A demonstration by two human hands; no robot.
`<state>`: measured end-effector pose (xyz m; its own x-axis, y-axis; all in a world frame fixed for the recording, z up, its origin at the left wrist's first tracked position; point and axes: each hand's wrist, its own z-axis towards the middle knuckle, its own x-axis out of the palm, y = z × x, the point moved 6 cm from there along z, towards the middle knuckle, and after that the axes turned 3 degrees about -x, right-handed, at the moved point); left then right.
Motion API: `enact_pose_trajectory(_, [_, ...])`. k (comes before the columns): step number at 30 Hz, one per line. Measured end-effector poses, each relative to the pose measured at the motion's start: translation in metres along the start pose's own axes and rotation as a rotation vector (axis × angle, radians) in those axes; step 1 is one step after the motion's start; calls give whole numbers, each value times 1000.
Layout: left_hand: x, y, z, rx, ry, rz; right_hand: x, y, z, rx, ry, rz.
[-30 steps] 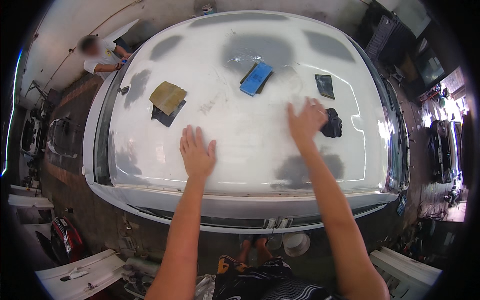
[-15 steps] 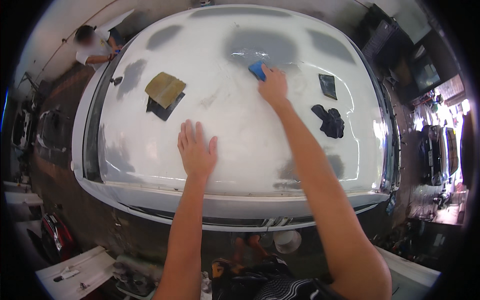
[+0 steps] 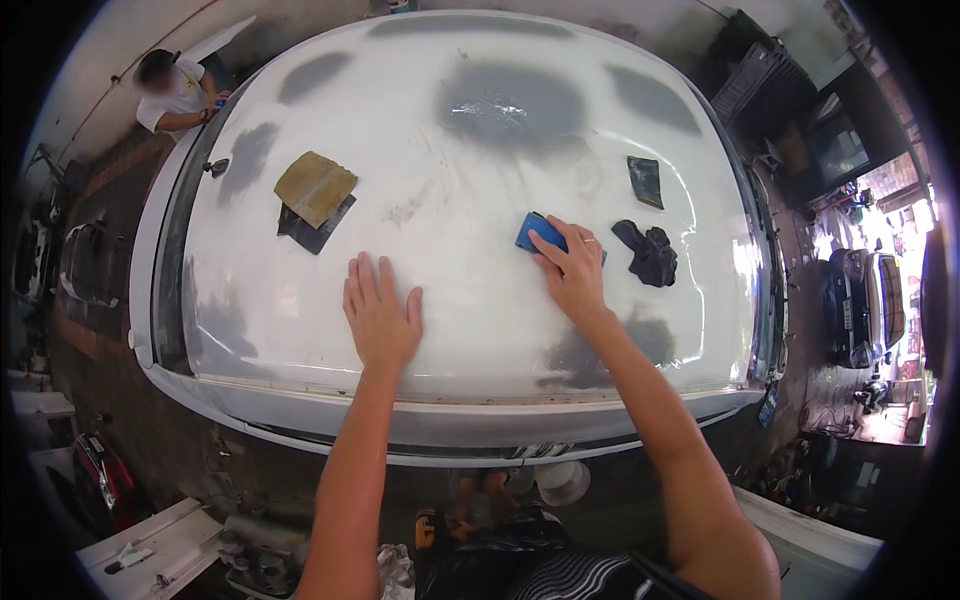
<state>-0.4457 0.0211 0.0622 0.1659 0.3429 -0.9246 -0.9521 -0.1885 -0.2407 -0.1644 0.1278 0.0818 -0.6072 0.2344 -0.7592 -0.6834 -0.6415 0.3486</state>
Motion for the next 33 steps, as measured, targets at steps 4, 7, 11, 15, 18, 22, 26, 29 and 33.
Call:
enact_pose_trajectory(4, [-1, -13, 3, 44, 16, -27, 12, -128, 60, 169, -125, -295])
enact_pose_trajectory(7, [0, -17, 5, 69, 14, -34, 6, -216, 132, 365, -88, -195])
enact_pose_trajectory(11, [0, -12, 3, 25, 45, -27, 32, -124, 73, 182, -127, -172])
enact_pose_trajectory(15, [-3, 0, 0, -14, 45, -2, 25, -62, 42, 86, 5, 23])
enact_pose_trajectory(18, [-2, -18, 5, 72, 26, -36, 5, -168, 106, 302, -167, -184])
enact_pose_trajectory(22, [-1, -20, 7, 65, 55, -29, 27, -181, 125, 341, -194, -214])
enact_pose_trajectory(26, [-4, 1, -1, -13, 46, -11, 48, -14, 54, 124, -23, 31])
enact_pose_trajectory(29, [-6, -3, 2, -5, 49, -27, 50, -48, 64, -61, 1, -24])
enact_pose_trajectory(33, [-5, -22, 10, 64, 62, -62, 27, -201, 174, 390, -69, -278])
